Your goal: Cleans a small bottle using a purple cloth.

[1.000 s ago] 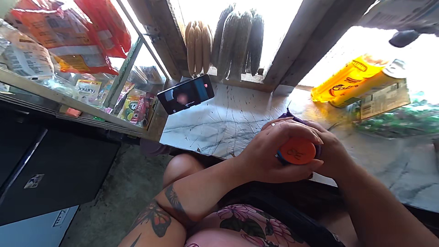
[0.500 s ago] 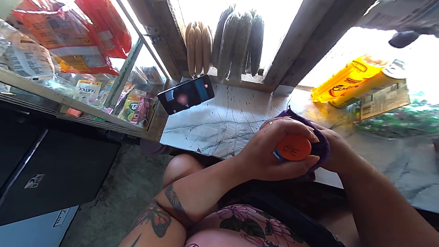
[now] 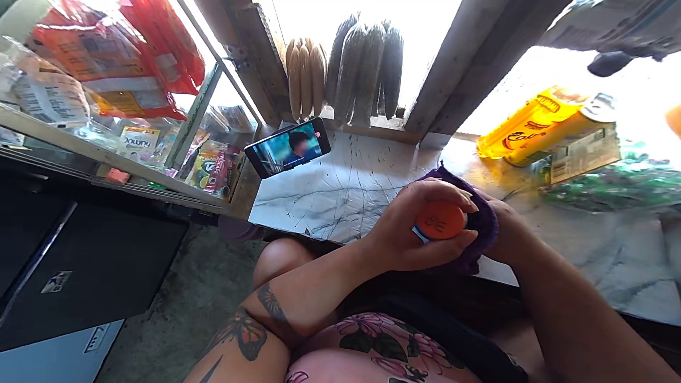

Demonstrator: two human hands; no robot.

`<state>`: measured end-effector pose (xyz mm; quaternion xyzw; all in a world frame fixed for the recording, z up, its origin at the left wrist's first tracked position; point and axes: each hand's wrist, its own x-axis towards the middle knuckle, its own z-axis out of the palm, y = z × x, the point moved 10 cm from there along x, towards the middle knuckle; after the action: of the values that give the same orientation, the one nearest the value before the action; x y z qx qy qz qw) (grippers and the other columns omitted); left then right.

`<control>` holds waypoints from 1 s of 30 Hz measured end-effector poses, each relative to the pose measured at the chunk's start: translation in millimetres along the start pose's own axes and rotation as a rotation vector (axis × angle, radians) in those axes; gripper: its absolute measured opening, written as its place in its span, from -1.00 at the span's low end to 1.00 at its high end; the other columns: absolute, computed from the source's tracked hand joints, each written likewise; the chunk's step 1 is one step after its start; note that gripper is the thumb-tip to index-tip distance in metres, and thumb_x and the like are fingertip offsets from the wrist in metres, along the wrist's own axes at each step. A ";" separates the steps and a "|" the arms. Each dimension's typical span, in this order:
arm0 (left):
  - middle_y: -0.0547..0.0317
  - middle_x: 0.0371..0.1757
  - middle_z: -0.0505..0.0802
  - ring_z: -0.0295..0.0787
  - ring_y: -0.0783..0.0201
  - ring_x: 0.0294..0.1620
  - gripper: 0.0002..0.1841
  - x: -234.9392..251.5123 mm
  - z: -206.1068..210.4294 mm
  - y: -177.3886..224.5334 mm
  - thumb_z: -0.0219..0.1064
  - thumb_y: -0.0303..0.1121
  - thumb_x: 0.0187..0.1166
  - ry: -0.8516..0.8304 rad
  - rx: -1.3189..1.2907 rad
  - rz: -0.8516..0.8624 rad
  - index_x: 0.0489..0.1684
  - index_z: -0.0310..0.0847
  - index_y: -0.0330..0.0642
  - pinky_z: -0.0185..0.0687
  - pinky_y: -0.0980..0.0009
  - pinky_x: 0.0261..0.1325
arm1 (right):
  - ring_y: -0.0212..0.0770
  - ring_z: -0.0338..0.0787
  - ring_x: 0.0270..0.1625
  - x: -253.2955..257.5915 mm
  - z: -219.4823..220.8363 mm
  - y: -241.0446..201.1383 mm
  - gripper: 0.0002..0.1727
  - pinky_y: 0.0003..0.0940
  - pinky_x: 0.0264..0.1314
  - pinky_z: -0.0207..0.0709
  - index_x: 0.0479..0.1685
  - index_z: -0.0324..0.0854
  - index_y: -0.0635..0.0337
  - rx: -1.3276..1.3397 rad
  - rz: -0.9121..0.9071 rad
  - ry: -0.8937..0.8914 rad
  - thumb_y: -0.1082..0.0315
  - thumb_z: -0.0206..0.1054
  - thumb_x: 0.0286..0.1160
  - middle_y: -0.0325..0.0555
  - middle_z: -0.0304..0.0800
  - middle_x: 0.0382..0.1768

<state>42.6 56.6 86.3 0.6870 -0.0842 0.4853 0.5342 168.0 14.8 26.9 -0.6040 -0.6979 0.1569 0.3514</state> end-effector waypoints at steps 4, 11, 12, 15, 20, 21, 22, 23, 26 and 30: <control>-0.01 -0.05 0.76 0.78 0.17 0.10 -0.65 -1.3 -6.0 -3.8 0.38 -0.40 0.48 0.061 -0.013 0.025 0.17 0.41 -0.24 0.69 0.13 0.30 | -0.02 0.72 0.28 2.0 3.9 3.1 -0.54 -0.11 0.41 0.50 0.10 0.72 0.42 0.013 0.053 -0.003 0.30 0.40 0.20 0.15 0.81 0.10; 0.01 -0.05 0.76 0.80 0.21 0.05 -0.62 1.0 -9.1 -10.1 0.36 -0.43 0.45 0.140 0.044 0.031 0.20 0.40 -0.20 0.74 0.20 0.20 | -0.06 0.73 0.23 4.4 6.0 12.6 -0.53 -0.15 0.40 0.49 0.11 0.70 0.42 0.063 0.071 -0.023 0.30 0.41 0.20 0.14 0.81 0.07; 0.01 -0.06 0.77 0.80 0.21 0.04 -0.63 1.6 -9.2 -11.2 0.36 -0.43 0.46 0.144 0.049 0.029 0.20 0.40 -0.20 0.74 0.20 0.20 | -0.09 0.73 0.22 4.7 5.7 13.4 -0.53 -0.18 0.38 0.50 0.11 0.71 0.41 0.071 0.068 -0.019 0.29 0.41 0.20 0.11 0.82 0.05; 0.03 -0.08 0.77 0.80 0.22 0.02 -0.63 3.9 -9.7 -14.0 0.36 -0.42 0.47 0.162 0.066 0.032 0.20 0.39 -0.19 0.75 0.22 0.18 | -0.19 0.74 0.17 6.4 5.0 15.6 -0.58 -0.27 0.35 0.50 0.05 0.72 0.40 0.100 0.070 -0.017 0.30 0.40 0.22 0.06 0.82 -0.01; 0.04 -0.07 0.76 0.80 0.25 0.00 -0.63 8.3 -12.3 -17.2 0.35 -0.40 0.50 0.172 0.101 0.033 0.23 0.39 -0.17 0.76 0.24 0.16 | -0.38 0.72 0.11 11.1 4.4 17.3 -0.57 -0.42 0.29 0.50 0.02 0.73 0.38 0.164 0.072 -0.022 0.25 0.41 0.21 -0.04 0.83 -0.07; 0.05 -0.07 0.76 0.80 0.26 -0.01 -0.63 8.6 -13.0 -17.7 0.35 -0.39 0.51 0.177 0.110 0.033 0.23 0.39 -0.16 0.76 0.25 0.16 | -0.43 0.71 0.11 11.8 4.6 17.8 -0.56 -0.47 0.30 0.50 0.02 0.73 0.37 0.183 0.062 -0.017 0.23 0.42 0.21 -0.07 0.83 -0.07; 0.05 -0.07 0.76 0.80 0.26 -0.01 -0.63 8.9 -13.7 -18.3 0.35 -0.38 0.51 0.183 0.115 0.032 0.23 0.38 -0.16 0.76 0.25 0.16 | -0.49 0.70 0.11 12.8 4.5 18.0 -0.56 -0.52 0.30 0.48 0.02 0.74 0.37 0.199 0.054 -0.012 0.21 0.43 0.21 -0.10 0.83 -0.08; 0.05 -0.07 0.76 0.79 0.26 0.00 -0.63 9.3 -14.3 -18.8 0.35 -0.39 0.51 0.188 0.115 0.031 0.23 0.38 -0.17 0.75 0.26 0.17 | -0.53 0.69 0.12 13.7 4.3 18.8 -0.55 -0.56 0.32 0.47 0.04 0.74 0.36 0.211 0.048 -0.012 0.21 0.43 0.22 -0.12 0.83 -0.07; 0.04 -0.06 0.76 0.79 0.25 0.02 -0.62 9.9 -15.4 -20.9 0.36 -0.40 0.50 0.197 0.117 0.018 0.23 0.38 -0.17 0.75 0.26 0.19 | -0.62 0.66 0.16 15.4 5.1 21.9 -0.54 -0.65 0.35 0.43 0.10 0.71 0.36 0.246 0.052 -0.027 0.22 0.43 0.24 -0.16 0.81 -0.01; 0.05 -0.06 0.75 0.79 0.26 0.03 -0.62 10.7 -16.6 -22.0 0.36 -0.41 0.50 0.199 0.117 0.014 0.24 0.37 -0.17 0.74 0.27 0.19 | -0.68 0.64 0.15 16.5 6.0 24.7 -0.56 -0.71 0.34 0.42 0.07 0.71 0.36 0.297 0.060 -0.029 0.28 0.43 0.22 -0.20 0.81 -0.02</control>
<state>52.5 83.6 79.4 0.6648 -0.0069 0.5589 0.4956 181.6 37.2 11.8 -0.5635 -0.6538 0.2776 0.4219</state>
